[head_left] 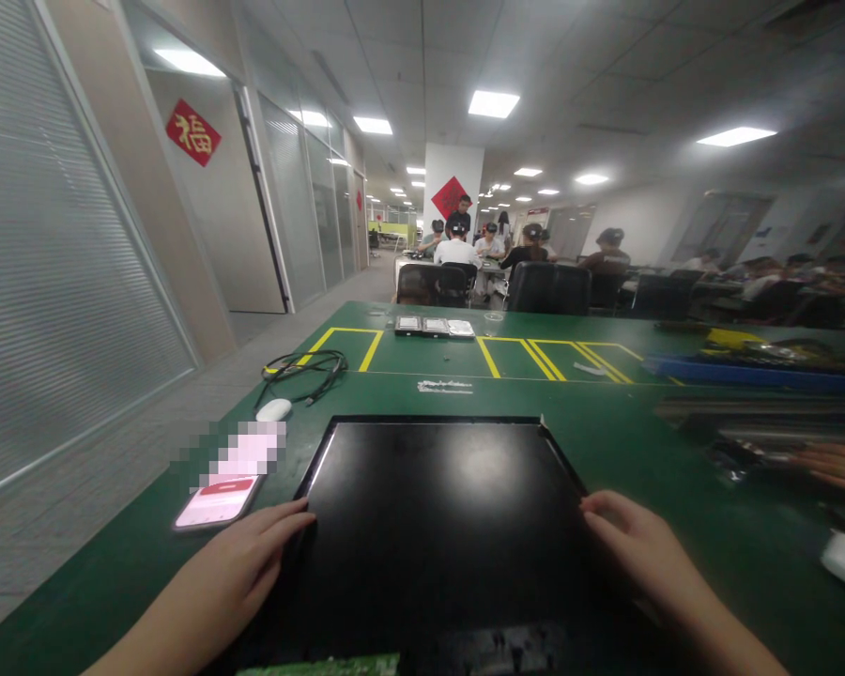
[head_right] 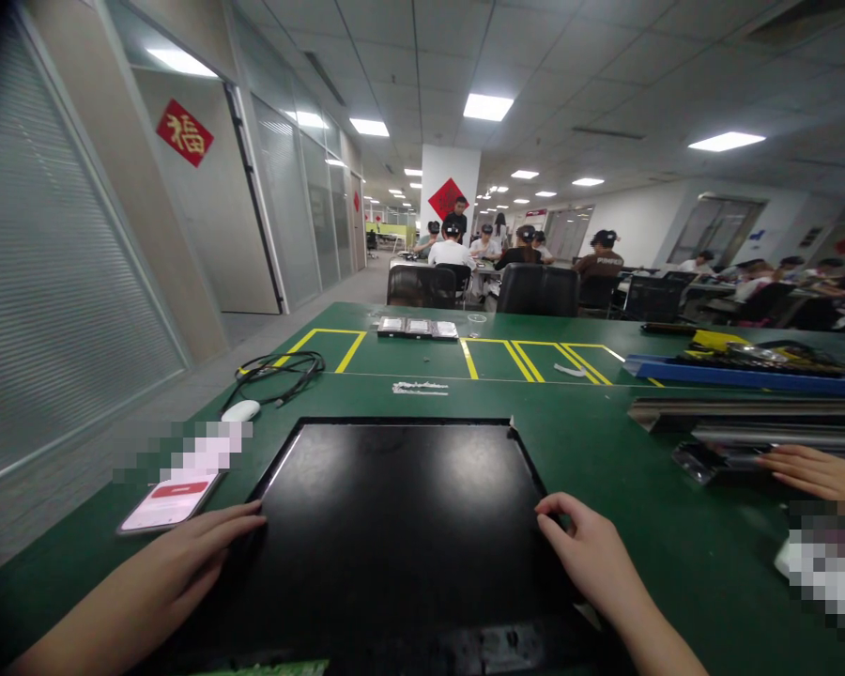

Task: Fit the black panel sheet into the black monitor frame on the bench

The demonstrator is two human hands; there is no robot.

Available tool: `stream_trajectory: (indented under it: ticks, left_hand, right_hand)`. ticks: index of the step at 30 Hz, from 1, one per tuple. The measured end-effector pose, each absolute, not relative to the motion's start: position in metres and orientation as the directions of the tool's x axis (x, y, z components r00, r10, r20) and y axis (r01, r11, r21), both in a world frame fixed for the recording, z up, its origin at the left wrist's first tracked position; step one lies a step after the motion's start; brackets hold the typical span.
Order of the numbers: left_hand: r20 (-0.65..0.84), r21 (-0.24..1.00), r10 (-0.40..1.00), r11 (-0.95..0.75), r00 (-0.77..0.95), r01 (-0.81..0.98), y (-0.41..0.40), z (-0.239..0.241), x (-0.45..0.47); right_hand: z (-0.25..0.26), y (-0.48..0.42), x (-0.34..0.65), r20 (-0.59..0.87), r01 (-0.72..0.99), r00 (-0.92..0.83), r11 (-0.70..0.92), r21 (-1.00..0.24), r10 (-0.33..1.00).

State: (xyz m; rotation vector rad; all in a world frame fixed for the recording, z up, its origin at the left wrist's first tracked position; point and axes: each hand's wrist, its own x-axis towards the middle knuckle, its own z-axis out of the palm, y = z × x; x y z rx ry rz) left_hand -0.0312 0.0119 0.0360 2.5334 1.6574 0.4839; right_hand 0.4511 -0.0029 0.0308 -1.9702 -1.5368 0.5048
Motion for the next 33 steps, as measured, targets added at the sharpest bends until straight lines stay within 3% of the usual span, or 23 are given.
stream_trajectory:
  ticks: [17, 26, 33]
  left_hand:
    - [0.294, 0.485, 0.917, -0.387, 0.271, 0.784, 0.011, 0.0298, -0.0251]
    - [0.186, 0.505, 0.936, -0.353, 0.3, 0.788, 0.0106, 0.0381, -0.0265]
    - [0.268, 0.472, 0.931, -0.35, 0.247, 0.809, 0.0102, 0.0316, -0.0275]
  right_hand:
    - [0.026, -0.0023, 0.4534, 0.005, 0.744, 0.263, -0.199, -0.638, 0.965]
    - [0.0278, -0.0025, 0.4528, 0.063, 0.749, 0.255, -0.156, -0.644, 0.965]
    - [0.0236, -0.0016, 0.4538, 0.046, 0.729, 0.271, -0.174, -0.662, 0.961]
